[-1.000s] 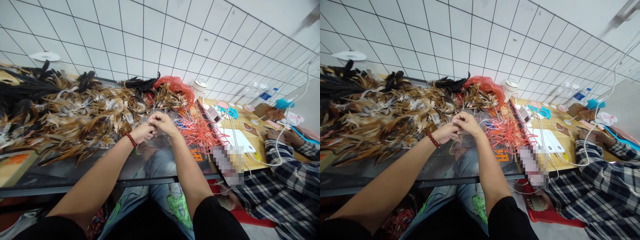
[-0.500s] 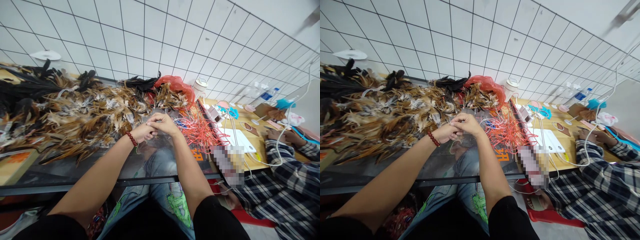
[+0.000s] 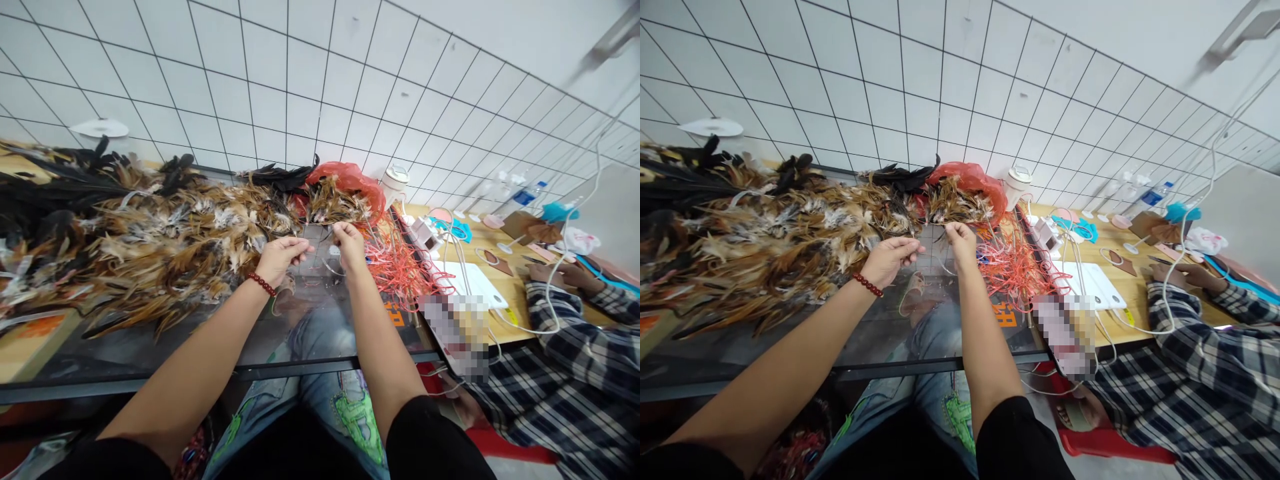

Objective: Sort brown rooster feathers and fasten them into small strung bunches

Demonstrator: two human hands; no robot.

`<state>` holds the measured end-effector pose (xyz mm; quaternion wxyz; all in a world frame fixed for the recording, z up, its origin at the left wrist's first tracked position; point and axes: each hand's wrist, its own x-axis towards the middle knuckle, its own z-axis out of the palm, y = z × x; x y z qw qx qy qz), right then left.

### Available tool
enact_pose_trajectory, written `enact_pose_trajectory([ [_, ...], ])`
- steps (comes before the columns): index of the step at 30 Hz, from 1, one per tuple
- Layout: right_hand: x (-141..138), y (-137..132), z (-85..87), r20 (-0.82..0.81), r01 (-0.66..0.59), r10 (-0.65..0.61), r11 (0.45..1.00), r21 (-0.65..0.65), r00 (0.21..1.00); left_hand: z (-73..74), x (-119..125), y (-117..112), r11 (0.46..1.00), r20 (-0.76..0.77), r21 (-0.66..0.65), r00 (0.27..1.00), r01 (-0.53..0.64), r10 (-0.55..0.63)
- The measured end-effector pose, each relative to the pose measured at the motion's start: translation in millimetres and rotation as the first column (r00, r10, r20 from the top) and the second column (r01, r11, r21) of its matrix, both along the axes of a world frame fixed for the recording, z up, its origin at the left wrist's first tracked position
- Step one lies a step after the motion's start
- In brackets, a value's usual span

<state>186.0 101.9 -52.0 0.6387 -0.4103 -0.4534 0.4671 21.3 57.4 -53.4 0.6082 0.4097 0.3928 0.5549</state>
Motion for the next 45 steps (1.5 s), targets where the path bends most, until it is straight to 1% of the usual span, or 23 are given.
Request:
enact_pose_trajectory([
  [2,-7,-4,-0.8,0.032,-0.142,0.143,0.989,-0.044,0.989,0.6,-2,3,0.999,0.073,-0.012,0.996,-0.044,0.045],
  [4,-16,-9,-0.8,0.073,-0.245,0.249,0.968,-0.058,0.966,1.3,-5,5,0.996,0.163,-0.047,0.983,-0.081,0.088],
  [7,-26,-14,0.7,0.115,-0.297,0.299,0.954,-0.038,0.947,1.7,-7,6,0.991,0.246,-0.101,0.963,-0.089,0.111],
  [13,-34,-19,1.7,0.098,-0.296,0.295,0.955,0.001,0.951,0.8,-5,5,0.992,0.228,-0.107,0.970,-0.060,0.083],
  [17,-40,-20,-1.6,0.077,-0.303,0.300,0.953,0.032,0.951,0.1,-3,4,0.993,0.257,-0.108,0.963,-0.056,0.083],
  [21,-44,-20,-4.7,-0.007,-0.321,0.322,0.945,0.059,0.947,-1.6,-1,4,0.994,0.294,-0.091,0.953,-0.055,0.079],
  [23,-45,-20,-6.3,-0.026,-0.300,0.303,0.951,0.066,0.953,-2.7,0,4,0.995,0.289,-0.077,0.953,-0.066,0.086],
  [27,-47,-19,-9.2,0.027,-0.233,0.232,0.971,0.045,0.972,-3.5,1,5,0.994,0.278,-0.050,0.955,-0.097,0.107],
  [30,-49,-20,-9.6,0.043,-0.185,0.183,0.982,0.027,0.982,-1.8,0,4,0.991,0.276,-0.079,0.953,-0.109,0.127],
  [32,-50,-20,-9.0,0.015,-0.188,0.188,0.982,0.012,0.982,0.1,0,3,0.989,0.293,-0.115,0.948,-0.091,0.121],
  [36,-49,-20,-7.8,-0.055,-0.257,0.254,0.965,-0.047,0.966,3.2,-1,1,0.989,0.357,-0.148,0.931,-0.027,0.079],
  [40,-47,-20,-7.4,-0.046,-0.280,0.277,0.957,-0.074,0.960,4.1,-4,2,0.986,0.394,-0.166,0.915,-0.023,0.088],
  [42,-48,-21,-6.3,-0.043,-0.280,0.277,0.958,-0.068,0.960,4.1,-5,3,0.985,0.412,-0.170,0.907,-0.016,0.086],
  [45,-50,-24,-3.0,-0.045,-0.266,0.265,0.964,-0.019,0.963,4.1,-6,3,0.985,0.412,-0.173,0.910,0.028,0.047],
])
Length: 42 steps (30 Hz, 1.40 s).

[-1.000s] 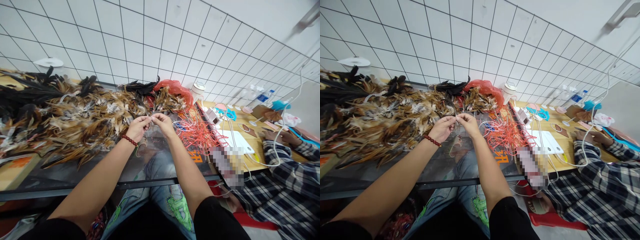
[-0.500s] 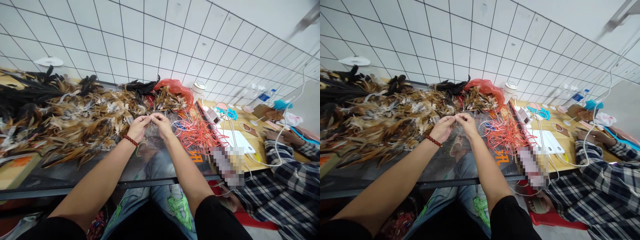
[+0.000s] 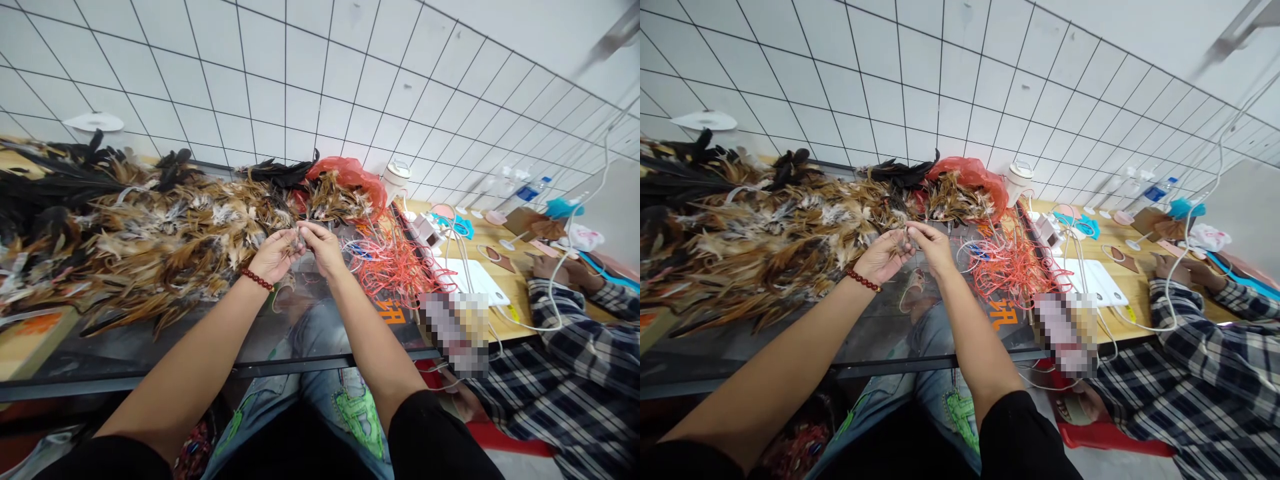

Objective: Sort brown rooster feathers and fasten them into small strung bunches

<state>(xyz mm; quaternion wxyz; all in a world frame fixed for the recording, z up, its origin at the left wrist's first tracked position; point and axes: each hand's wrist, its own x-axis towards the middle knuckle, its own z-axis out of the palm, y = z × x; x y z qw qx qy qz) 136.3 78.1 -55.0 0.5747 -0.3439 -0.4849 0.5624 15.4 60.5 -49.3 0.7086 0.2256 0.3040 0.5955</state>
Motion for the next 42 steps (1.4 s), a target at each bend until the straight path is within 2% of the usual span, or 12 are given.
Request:
enact_pose_trajectory([
  [6,-1,-2,3.1,0.008,0.039,-0.039,0.999,0.014,0.999,2.3,2,-2,0.999,-0.015,-0.035,0.999,0.039,-0.040],
  [11,-1,-2,1.5,-0.012,-0.045,0.045,0.999,-0.014,0.999,-0.1,1,-1,0.998,0.006,-0.017,0.998,0.056,-0.055],
  [17,-1,-2,2.7,-0.050,-0.045,0.041,0.996,-0.077,0.998,-1.6,-1,2,0.998,0.023,-0.039,0.999,0.044,-0.043],
  [21,-2,-2,1.8,-0.074,-0.115,0.110,0.992,-0.061,0.991,-1.9,-1,2,0.997,0.037,-0.060,0.998,0.043,-0.041],
  [27,1,0,-1.8,0.005,-0.160,0.161,0.986,-0.042,0.987,-2.3,-3,0,0.991,0.014,-0.052,0.992,0.123,-0.123],
  [30,4,4,-3.8,0.111,-0.080,0.076,0.996,0.032,0.991,-0.9,-4,1,0.985,-0.019,-0.070,0.987,0.158,-0.160],
  [33,6,8,-6.8,0.279,0.079,-0.129,0.980,0.185,0.951,0.1,-5,1,0.982,-0.111,-0.070,0.977,0.174,-0.181],
  [35,8,11,-8.8,0.364,0.155,-0.245,0.953,0.259,0.899,0.0,-4,1,0.988,-0.176,-0.026,0.972,0.153,-0.156],
  [38,10,12,-10.2,0.379,0.252,-0.358,0.919,0.302,0.853,-0.7,-3,1,0.997,-0.196,-0.001,0.978,0.079,-0.078],
  [40,11,11,-10.0,0.394,0.260,-0.400,0.895,0.363,0.827,-0.5,-3,2,0.999,-0.162,-0.029,0.986,0.040,-0.045],
  [42,11,9,-9.7,0.435,0.196,-0.410,0.868,0.457,0.801,0.3,-3,3,0.999,-0.120,-0.052,0.993,0.015,-0.021],
])
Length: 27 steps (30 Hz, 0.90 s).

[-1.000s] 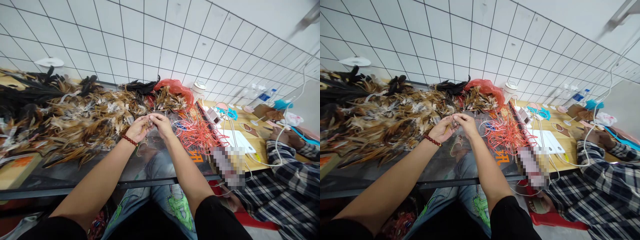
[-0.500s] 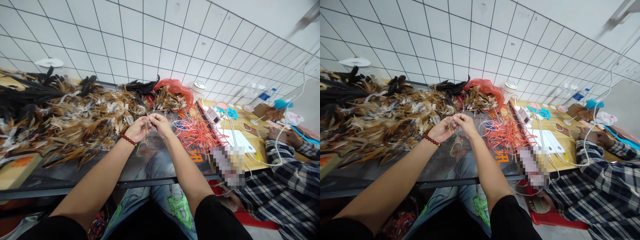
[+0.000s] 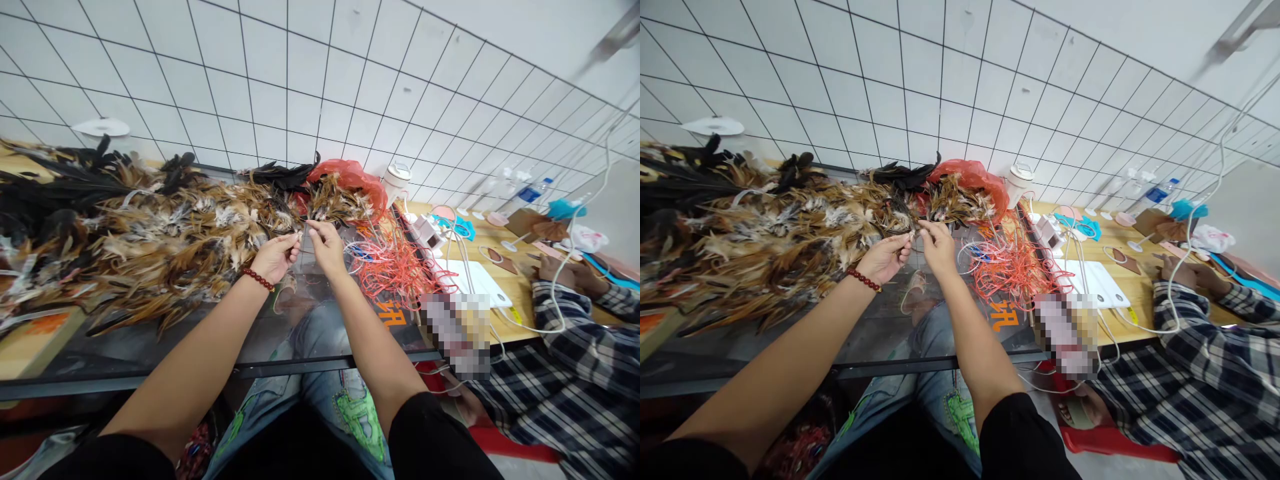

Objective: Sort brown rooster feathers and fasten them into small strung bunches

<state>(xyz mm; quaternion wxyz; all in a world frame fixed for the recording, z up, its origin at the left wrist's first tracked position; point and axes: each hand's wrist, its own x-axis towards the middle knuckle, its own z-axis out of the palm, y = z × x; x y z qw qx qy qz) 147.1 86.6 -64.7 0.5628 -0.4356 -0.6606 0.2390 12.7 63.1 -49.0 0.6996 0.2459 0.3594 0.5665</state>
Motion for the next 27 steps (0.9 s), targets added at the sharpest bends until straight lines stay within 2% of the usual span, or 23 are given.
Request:
enact_pose_trajectory([
  [3,-2,-3,-1.4,0.110,-0.089,0.079,0.992,0.086,0.991,1.8,0,1,1.000,0.044,-0.013,0.999,-0.017,0.017],
  [9,-4,-1,-7.4,0.197,-0.175,0.163,0.983,0.046,0.967,3.4,-1,2,0.999,0.072,-0.043,0.997,-0.021,0.024],
  [13,-2,-1,-4.7,0.227,-0.137,0.111,0.985,0.102,0.967,2.1,-1,2,1.000,0.058,-0.028,0.998,-0.014,0.015],
  [15,-1,-4,-1.5,0.312,-0.105,0.066,0.989,0.108,0.948,0.6,-1,2,1.000,0.035,-0.016,0.999,-0.007,0.008],
  [17,0,-9,2.0,0.456,-0.071,0.014,0.992,0.107,0.890,-1.1,-1,2,1.000,0.015,-0.015,1.000,-0.014,0.014],
  [19,1,-14,5.0,0.602,-0.032,-0.047,0.992,0.119,0.797,-2.1,-1,2,1.000,-0.006,-0.019,1.000,-0.021,0.021],
  [22,3,-19,7.7,0.723,0.015,-0.127,0.987,0.159,0.679,-1.3,-1,1,0.999,-0.067,-0.026,0.997,-0.028,0.026],
  [24,4,-20,8.4,0.751,0.030,-0.156,0.983,0.178,0.641,0.6,0,-1,0.999,-0.100,-0.035,0.994,-0.039,0.035],
  [27,5,-19,8.8,0.761,0.002,-0.165,0.978,0.210,0.627,3.1,1,-2,0.998,-0.120,-0.036,0.992,-0.047,0.042],
])
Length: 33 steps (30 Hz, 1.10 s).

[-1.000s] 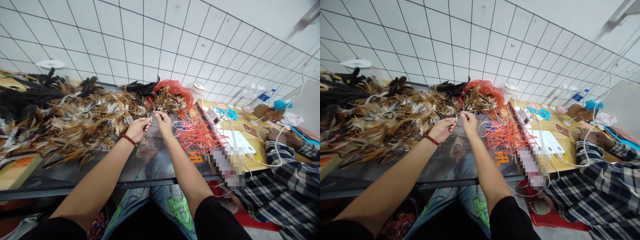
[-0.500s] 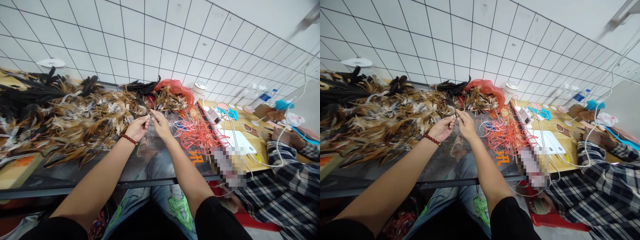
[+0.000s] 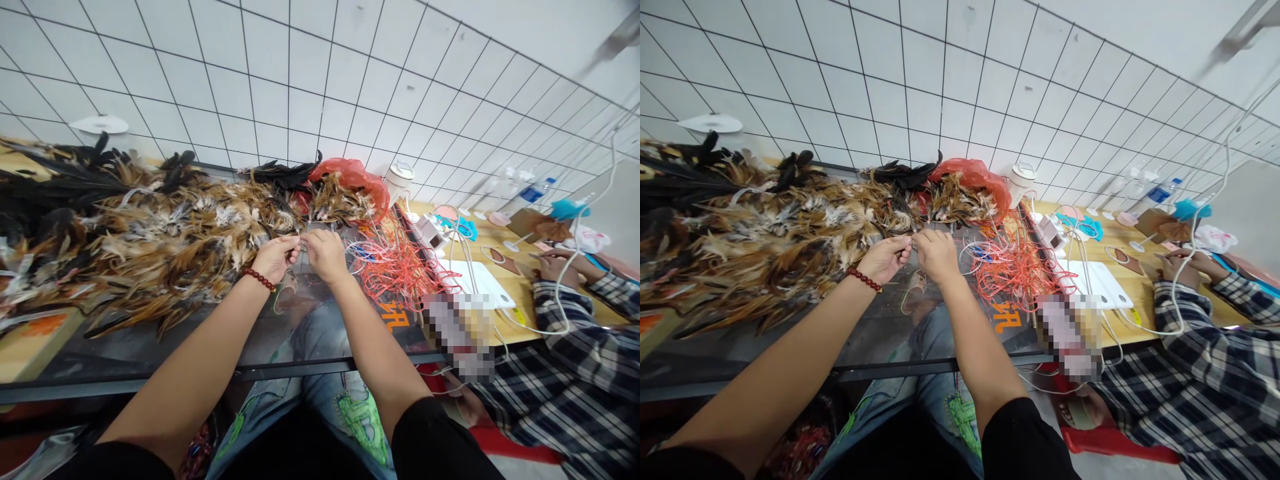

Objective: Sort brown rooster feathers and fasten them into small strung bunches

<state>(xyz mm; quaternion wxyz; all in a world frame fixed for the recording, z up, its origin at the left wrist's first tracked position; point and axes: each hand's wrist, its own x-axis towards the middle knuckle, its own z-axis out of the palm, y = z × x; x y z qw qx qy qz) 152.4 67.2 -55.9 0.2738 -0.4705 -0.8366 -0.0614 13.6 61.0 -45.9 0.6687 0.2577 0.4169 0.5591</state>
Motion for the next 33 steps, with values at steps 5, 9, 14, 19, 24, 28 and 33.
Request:
enact_pose_trajectory([
  [5,-2,3,-1.8,-0.176,-0.004,-0.003,0.999,-0.040,0.984,-1.7,1,0,0.999,-0.041,0.036,0.999,0.010,-0.008],
  [9,1,16,-5.9,-0.642,0.119,-0.227,0.971,-0.207,0.732,-4.9,-1,1,0.994,-0.027,0.062,0.996,-0.088,0.090],
  [14,0,29,-5.5,-0.895,-0.177,-0.438,0.878,-0.445,0.078,-9.8,1,0,0.993,-0.115,0.099,0.990,-0.064,0.075],
  [19,-21,16,-4.7,-0.872,-0.528,-0.486,0.758,-0.384,-0.063,-13.2,10,-2,0.976,-0.230,0.203,0.964,-0.084,0.131],
  [24,-32,8,-7.8,-0.857,-0.600,-0.515,0.692,-0.402,-0.019,-14.1,11,0,0.956,-0.230,0.237,0.946,-0.175,0.230],
  [28,-34,7,-9.4,-0.864,-0.633,-0.504,0.671,-0.386,-0.007,-16.0,10,3,0.927,-0.236,0.316,0.929,-0.203,0.284],
  [33,-35,6,-11.3,-0.886,-0.631,-0.457,0.666,-0.397,0.075,-20.3,6,7,0.918,-0.207,0.338,0.936,-0.204,0.285],
])
